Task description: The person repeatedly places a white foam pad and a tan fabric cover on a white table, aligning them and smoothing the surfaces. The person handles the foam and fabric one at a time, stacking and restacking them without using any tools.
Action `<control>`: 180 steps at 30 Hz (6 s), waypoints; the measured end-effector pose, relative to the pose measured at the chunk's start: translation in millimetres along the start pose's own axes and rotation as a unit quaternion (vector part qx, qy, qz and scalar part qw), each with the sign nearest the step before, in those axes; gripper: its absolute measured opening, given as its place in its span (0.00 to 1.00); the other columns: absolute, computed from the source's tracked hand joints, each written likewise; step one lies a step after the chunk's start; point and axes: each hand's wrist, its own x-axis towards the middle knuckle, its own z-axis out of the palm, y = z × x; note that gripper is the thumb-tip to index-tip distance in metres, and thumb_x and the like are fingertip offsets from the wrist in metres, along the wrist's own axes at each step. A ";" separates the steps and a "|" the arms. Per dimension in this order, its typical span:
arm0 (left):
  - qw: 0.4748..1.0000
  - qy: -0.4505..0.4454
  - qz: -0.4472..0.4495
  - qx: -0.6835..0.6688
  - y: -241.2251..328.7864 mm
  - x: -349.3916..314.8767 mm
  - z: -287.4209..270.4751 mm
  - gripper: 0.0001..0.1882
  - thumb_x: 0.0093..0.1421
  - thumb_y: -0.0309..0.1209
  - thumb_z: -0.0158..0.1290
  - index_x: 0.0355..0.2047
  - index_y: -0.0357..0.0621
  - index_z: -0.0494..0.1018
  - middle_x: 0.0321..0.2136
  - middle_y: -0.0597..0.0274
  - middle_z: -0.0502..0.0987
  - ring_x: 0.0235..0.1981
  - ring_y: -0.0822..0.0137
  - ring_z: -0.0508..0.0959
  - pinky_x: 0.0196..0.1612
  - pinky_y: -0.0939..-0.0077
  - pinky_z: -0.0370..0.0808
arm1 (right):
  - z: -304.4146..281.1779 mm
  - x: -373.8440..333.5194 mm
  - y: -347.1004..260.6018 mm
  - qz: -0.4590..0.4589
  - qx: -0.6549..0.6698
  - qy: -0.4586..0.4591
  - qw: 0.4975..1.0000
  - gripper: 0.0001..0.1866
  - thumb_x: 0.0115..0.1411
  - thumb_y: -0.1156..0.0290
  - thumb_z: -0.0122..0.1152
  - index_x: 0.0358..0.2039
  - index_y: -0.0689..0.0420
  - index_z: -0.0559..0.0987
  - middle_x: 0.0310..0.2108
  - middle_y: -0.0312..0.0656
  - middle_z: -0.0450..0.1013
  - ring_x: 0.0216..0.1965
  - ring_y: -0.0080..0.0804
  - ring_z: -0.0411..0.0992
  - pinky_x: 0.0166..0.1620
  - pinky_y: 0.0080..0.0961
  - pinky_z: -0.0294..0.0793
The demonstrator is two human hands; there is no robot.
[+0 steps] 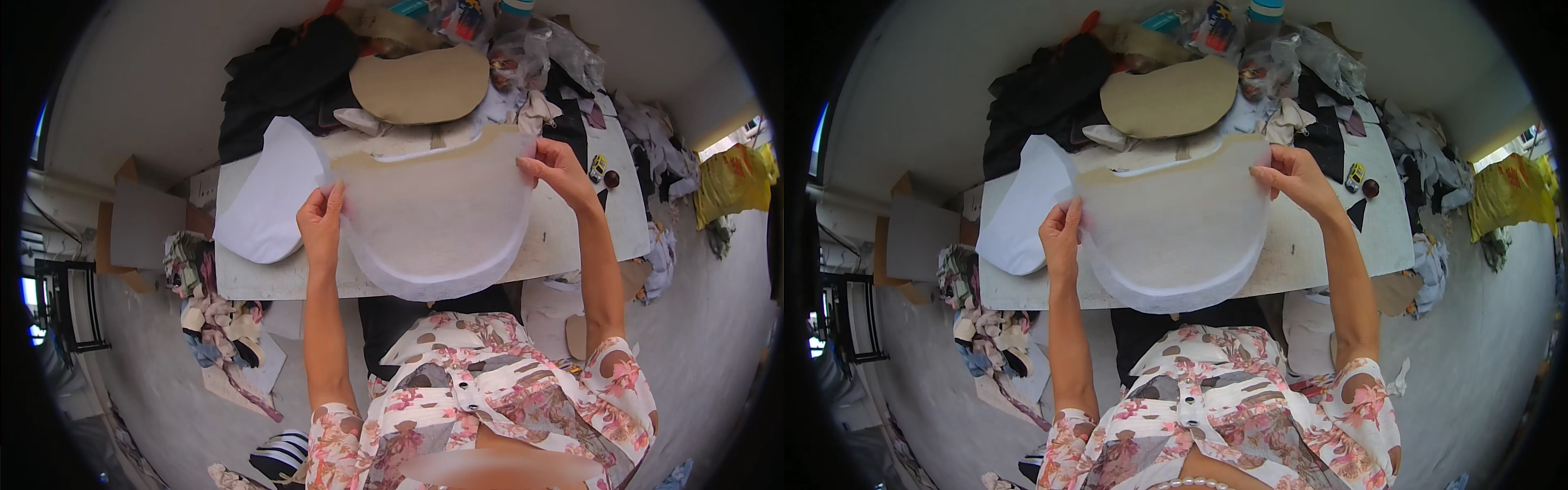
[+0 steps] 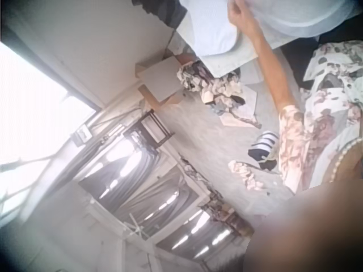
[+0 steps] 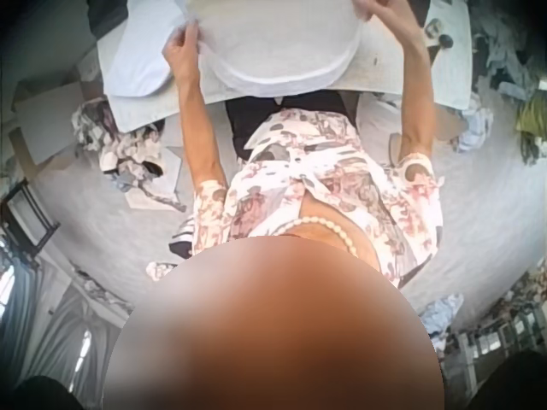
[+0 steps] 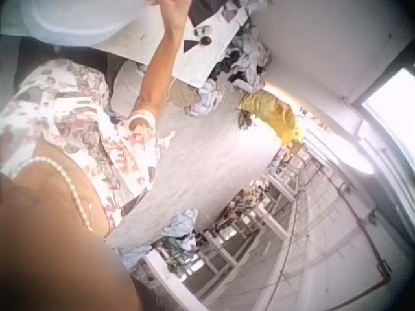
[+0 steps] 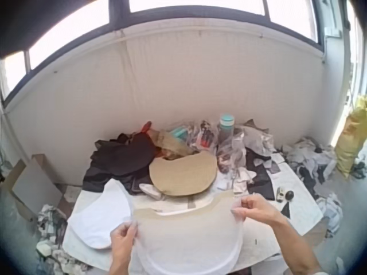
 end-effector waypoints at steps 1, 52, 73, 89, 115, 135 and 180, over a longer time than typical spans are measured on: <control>0.999 0.006 0.017 0.032 -5.3 5.9 1.7 0.11 0.60 0.34 0.57 0.30 0.37 0.77 0.19 0.72 0.72 0.20 0.80 0.66 0.24 0.86 0.61 | -1.1 6.0 5.1 0.006 -0.005 0.003 1.000 0.10 0.58 0.66 0.62 0.28 0.58 0.75 0.24 0.30 0.71 0.25 0.14 0.68 0.28 0.14 0.67; 0.959 0.013 0.227 0.167 29.3 21.5 3.9 0.19 0.63 0.38 0.51 0.51 0.43 0.72 0.51 0.53 0.72 0.60 0.54 0.65 0.61 0.61 0.59 | 122.5 220.2 22.1 -0.201 -0.447 0.075 0.868 0.08 0.47 0.67 0.64 0.23 0.57 0.79 0.26 0.44 0.76 0.30 0.42 0.74 0.35 0.37 0.72; 0.991 -0.056 0.109 -0.060 28.2 123.2 97.0 0.10 0.59 0.33 0.58 0.36 0.40 0.77 0.28 0.73 0.77 0.28 0.82 0.72 0.33 0.87 0.69 | 76.5 168.6 -51.2 -0.411 -0.195 -0.018 0.890 0.20 0.46 0.70 0.64 0.42 0.58 0.76 0.41 0.49 0.74 0.43 0.45 0.71 0.43 0.37 0.69; 0.947 0.107 0.286 -0.099 99.3 56.5 26.6 0.11 0.63 0.33 0.54 0.40 0.38 0.76 0.34 0.68 0.79 0.32 0.81 0.75 0.39 0.88 0.71 | -29.5 87.3 -49.7 -0.176 0.036 0.044 0.983 0.15 0.59 0.65 0.62 0.42 0.59 0.77 0.38 0.33 0.75 0.40 0.19 0.71 0.47 0.18 0.68; 0.975 -0.041 -0.001 -0.218 28.5 -6.6 -6.3 0.13 0.63 0.32 0.53 0.45 0.39 0.72 0.37 0.66 0.78 0.34 0.79 0.77 0.36 0.85 0.75 | 11.2 -11.2 -25.0 -0.064 0.111 0.078 0.989 0.17 0.63 0.60 0.57 0.43 0.61 0.74 0.32 0.34 0.76 0.29 0.16 0.73 0.30 0.14 0.72; 0.944 0.090 0.079 0.307 -0.4 27.0 20.0 0.16 0.55 0.35 0.59 0.41 0.41 0.76 0.29 0.64 0.76 0.27 0.72 0.73 0.32 0.77 0.71 | 20.8 35.1 28.6 -0.054 -0.399 0.218 0.889 0.20 0.53 0.58 0.64 0.42 0.56 0.74 0.28 0.47 0.75 0.30 0.42 0.74 0.34 0.33 0.72; 0.861 0.335 0.065 0.376 -84.2 -4.8 -157.1 0.28 0.63 0.47 0.44 0.61 0.49 0.62 0.61 0.47 0.60 0.65 0.46 0.53 0.63 0.43 0.46 | 374.2 139.9 -23.7 -0.296 -0.403 -0.185 0.846 0.06 0.51 0.72 0.54 0.25 0.58 0.78 0.27 0.46 0.75 0.33 0.45 0.73 0.36 0.38 0.71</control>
